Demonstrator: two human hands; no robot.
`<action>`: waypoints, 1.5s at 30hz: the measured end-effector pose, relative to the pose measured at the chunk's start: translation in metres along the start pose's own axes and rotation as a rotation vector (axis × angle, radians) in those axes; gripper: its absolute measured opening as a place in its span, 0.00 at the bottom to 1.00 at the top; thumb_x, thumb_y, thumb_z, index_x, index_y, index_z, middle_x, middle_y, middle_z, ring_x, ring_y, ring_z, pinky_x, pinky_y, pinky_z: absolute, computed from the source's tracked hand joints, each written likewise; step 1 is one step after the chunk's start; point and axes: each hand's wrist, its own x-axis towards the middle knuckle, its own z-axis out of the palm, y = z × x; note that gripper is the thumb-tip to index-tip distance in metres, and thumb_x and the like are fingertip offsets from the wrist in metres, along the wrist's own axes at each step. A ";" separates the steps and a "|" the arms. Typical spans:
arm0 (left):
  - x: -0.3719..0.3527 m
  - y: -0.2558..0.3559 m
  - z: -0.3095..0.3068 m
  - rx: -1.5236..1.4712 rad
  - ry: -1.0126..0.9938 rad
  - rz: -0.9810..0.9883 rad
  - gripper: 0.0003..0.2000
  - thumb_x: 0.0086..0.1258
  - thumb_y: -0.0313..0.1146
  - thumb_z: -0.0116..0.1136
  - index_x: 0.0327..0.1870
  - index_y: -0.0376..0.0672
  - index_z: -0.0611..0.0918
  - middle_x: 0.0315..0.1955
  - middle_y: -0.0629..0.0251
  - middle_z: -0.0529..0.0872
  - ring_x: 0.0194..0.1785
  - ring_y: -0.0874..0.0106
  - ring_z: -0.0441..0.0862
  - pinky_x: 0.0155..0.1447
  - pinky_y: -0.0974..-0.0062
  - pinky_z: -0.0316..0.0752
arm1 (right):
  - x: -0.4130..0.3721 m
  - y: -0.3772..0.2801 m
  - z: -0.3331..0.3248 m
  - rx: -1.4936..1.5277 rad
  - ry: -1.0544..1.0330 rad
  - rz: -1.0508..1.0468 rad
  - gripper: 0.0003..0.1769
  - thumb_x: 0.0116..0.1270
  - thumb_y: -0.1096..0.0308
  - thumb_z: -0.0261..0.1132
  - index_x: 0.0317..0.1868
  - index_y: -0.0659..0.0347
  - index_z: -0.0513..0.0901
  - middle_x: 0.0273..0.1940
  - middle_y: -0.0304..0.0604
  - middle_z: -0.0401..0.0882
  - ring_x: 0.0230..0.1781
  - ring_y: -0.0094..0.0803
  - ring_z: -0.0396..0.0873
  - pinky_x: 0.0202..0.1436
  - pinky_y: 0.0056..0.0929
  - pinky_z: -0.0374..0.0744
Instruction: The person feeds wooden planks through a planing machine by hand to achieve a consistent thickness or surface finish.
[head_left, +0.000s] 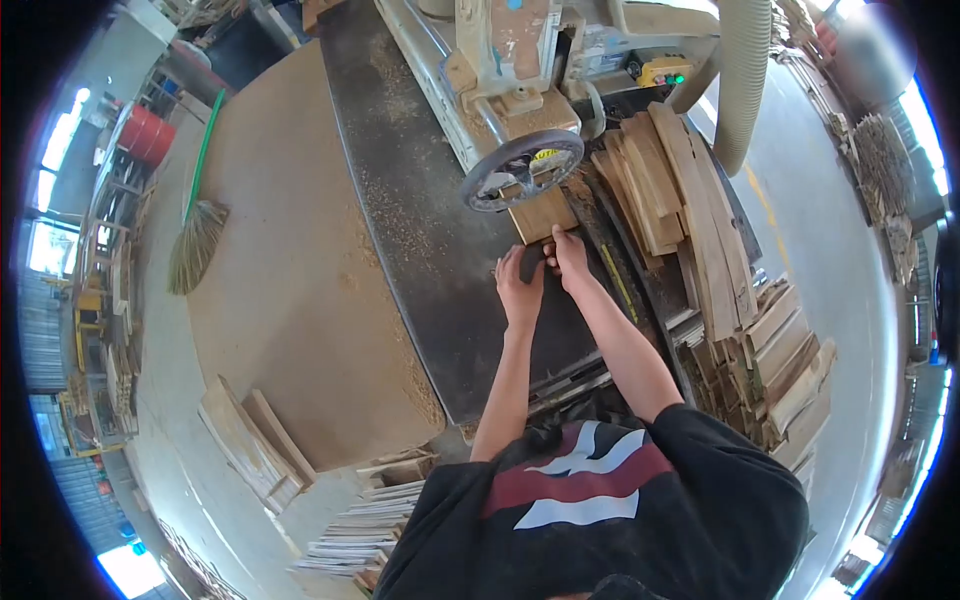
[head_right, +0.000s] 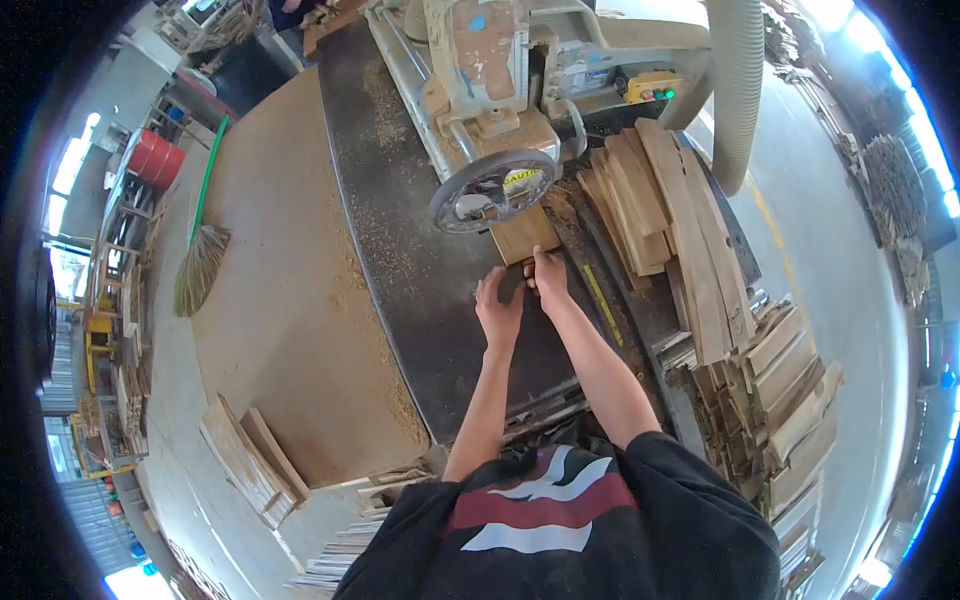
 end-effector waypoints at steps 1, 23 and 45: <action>-0.005 0.000 -0.008 -0.011 -0.069 0.019 0.19 0.63 0.29 0.75 0.55 0.37 0.85 0.55 0.52 0.88 0.62 0.51 0.84 0.74 0.52 0.71 | 0.004 -0.007 0.009 -0.001 0.020 0.028 0.23 0.82 0.44 0.57 0.34 0.52 0.78 0.24 0.30 0.75 0.13 0.20 0.66 0.14 0.23 0.55; -0.077 -0.056 -0.293 0.326 -0.110 0.035 0.23 0.64 0.38 0.71 0.60 0.45 0.84 0.65 0.52 0.82 0.75 0.48 0.70 0.79 0.47 0.63 | -0.068 0.034 -0.064 -0.535 -0.419 -0.489 0.25 0.78 0.61 0.66 0.73 0.52 0.77 0.29 0.29 0.73 0.28 0.15 0.68 0.27 0.18 0.65; -0.090 -0.085 -0.612 0.809 0.384 -1.139 0.66 0.41 0.65 0.81 0.82 0.40 0.61 0.77 0.29 0.61 0.77 0.43 0.69 0.78 0.57 0.66 | -0.088 0.048 -0.053 -0.569 -0.304 -0.471 0.24 0.79 0.55 0.66 0.68 0.58 0.80 0.30 0.33 0.76 0.23 0.16 0.68 0.26 0.19 0.68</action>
